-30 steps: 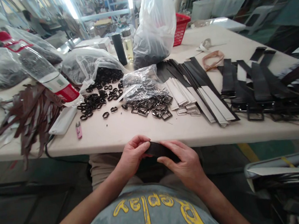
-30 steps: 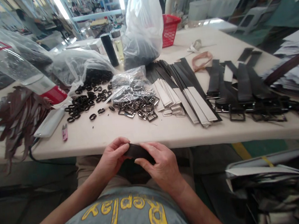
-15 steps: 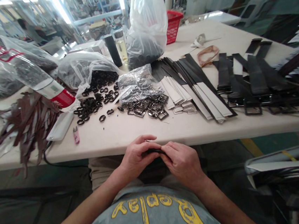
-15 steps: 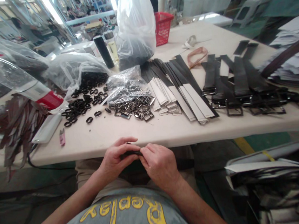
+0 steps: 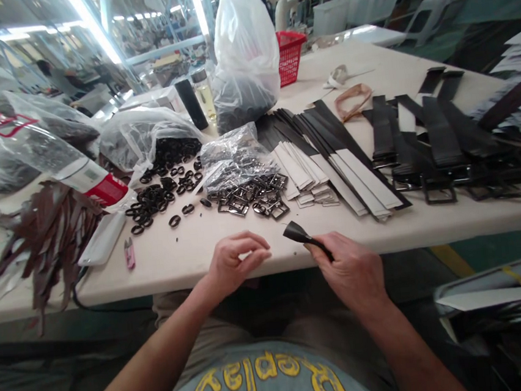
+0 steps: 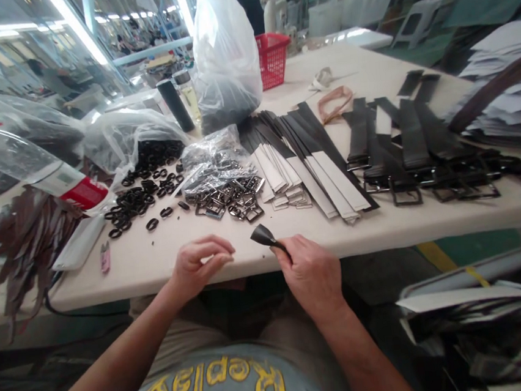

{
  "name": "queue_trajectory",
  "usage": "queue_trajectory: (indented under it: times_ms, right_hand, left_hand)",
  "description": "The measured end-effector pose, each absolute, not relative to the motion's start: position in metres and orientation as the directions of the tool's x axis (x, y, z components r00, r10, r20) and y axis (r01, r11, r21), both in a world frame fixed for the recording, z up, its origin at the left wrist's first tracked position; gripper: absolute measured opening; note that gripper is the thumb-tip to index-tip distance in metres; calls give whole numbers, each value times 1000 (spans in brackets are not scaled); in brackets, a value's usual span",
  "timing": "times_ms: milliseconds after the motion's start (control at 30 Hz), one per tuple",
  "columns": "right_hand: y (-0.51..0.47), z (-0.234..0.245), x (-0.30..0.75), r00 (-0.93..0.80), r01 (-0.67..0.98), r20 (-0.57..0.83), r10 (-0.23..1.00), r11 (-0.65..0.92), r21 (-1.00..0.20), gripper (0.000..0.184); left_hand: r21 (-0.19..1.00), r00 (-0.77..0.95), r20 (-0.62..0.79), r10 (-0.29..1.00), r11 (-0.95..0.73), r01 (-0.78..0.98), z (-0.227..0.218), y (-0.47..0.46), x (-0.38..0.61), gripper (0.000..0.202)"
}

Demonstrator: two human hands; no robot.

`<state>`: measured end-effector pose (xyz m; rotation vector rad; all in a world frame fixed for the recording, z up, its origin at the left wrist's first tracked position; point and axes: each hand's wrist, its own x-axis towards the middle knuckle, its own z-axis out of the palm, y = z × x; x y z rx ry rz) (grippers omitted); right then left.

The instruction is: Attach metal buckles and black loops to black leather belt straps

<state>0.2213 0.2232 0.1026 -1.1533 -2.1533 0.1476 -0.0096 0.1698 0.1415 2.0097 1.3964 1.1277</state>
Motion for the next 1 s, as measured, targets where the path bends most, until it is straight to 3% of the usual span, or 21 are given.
queue_trajectory:
  times_ms: [67,167,267,367,433,500,567,667,767,1000]
  right_hand:
    - [227,103,222,-356,701,515,780,587,-405,21]
    - [227,103,220,-346,696,517,783,583,-418,23]
    - [225,101,217,-337,691,518,786,580,-431,22]
    - [226,101,215,-329,683,520,789,578,-446,20]
    - [227,103,213,-324,674,525,787,582,-456,18]
    - [228,106,210,-313,665,546,777,590,-458,15]
    - [230,110,208,-301,658,584,754,607,-446,14]
    - [228,115,202,-303,658,617,726,628,-415,15]
    - [221,117,195,-343,651,604,719,645,-399,18]
    - [205,119,198,-422,578,551,720,682,-449,20]
  left_hand:
    - [582,61,435,898,-333,742,132,193,-20,10]
    - [317,120,441,890,-279,907,119,228,-35,10]
    - [231,156,385,909,-259,938,114,250,-43,11]
    - [349,95,383,919,-239,906,116,256,-42,8]
    - [563,-34,374,927,-198,802,117,251,-38,7]
    - [827,-184,255,949,-116,550,118,239,-30,10]
    - [974,-230,50,972,4,227,119,224,-20,18]
    - [984,-164,-160,973,144,-108,121,204,-3,26]
    - [927,-158,-249,956,188,-323,123,194,9,31]
    - [809,-84,-337,938,242,-536,122,193,13,39]
